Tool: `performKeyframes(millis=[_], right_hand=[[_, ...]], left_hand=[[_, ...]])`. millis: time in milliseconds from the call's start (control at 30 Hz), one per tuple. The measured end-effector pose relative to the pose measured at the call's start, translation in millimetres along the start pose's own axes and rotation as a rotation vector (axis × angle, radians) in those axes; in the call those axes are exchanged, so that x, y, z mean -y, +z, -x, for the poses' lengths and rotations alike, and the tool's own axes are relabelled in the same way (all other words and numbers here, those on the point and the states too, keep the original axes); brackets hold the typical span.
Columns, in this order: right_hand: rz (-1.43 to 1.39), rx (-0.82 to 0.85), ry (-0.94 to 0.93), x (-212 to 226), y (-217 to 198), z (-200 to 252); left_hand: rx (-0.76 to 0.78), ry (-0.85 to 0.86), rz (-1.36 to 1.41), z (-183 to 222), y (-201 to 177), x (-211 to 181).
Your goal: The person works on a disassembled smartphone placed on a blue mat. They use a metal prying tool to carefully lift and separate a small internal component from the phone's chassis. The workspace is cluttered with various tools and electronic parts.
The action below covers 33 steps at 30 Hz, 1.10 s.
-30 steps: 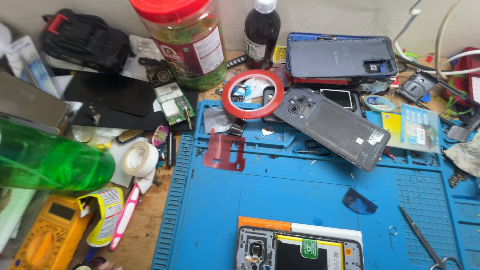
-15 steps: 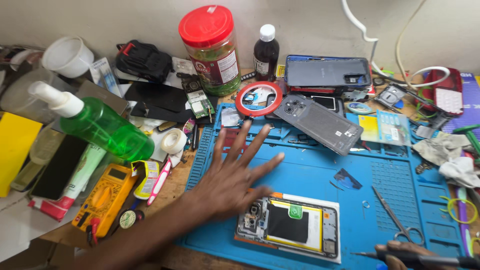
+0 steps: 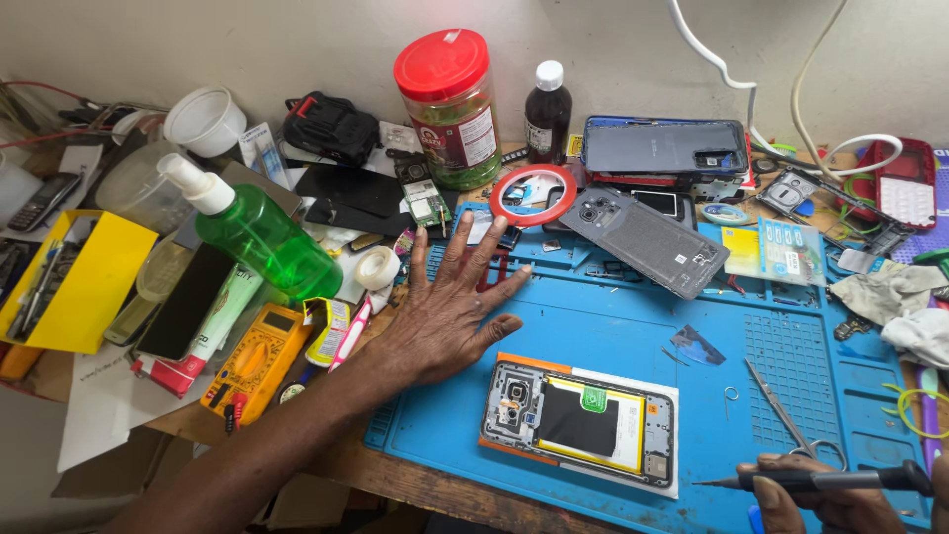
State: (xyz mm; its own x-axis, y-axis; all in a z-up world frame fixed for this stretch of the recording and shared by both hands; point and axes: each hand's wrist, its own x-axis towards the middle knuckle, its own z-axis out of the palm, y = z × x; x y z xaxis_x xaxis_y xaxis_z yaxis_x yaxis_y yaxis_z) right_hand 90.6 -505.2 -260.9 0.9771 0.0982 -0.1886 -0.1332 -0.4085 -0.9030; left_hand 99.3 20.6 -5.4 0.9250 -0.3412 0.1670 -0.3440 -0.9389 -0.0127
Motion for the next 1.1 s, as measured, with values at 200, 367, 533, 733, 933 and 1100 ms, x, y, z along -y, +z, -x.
performKeyframes(millis=[200, 367, 533, 733, 933, 1100], right_hand=[[-0.064, -0.327, -0.308, 98.5, 44.8, 44.0], [0.050, -0.394, -0.301, 157.4, 56.1, 54.8], [-0.016, -0.467, -0.400, 198.2, 63.2, 71.6], [0.000, -0.449, -0.389, 225.9, 69.7, 77.4], [0.017, -0.461, -0.388, 228.4, 70.9, 77.2], [0.057, -0.472, -0.403, 227.1, 70.7, 76.8]], left_hand=[[0.057, 0.206, 0.162, 2.9, 4.6, -12.8], [0.145, 0.080, 0.017, -12.2, -3.4, 12.6], [-0.044, 0.202, -0.071, -7.1, 6.2, 20.9], [0.043, 0.243, 0.004, -15.9, 10.6, 21.4], [0.038, 0.220, -0.095, -16.7, -2.3, 28.4], [-0.054, 0.286, -0.025, -12.3, -0.8, 23.7]])
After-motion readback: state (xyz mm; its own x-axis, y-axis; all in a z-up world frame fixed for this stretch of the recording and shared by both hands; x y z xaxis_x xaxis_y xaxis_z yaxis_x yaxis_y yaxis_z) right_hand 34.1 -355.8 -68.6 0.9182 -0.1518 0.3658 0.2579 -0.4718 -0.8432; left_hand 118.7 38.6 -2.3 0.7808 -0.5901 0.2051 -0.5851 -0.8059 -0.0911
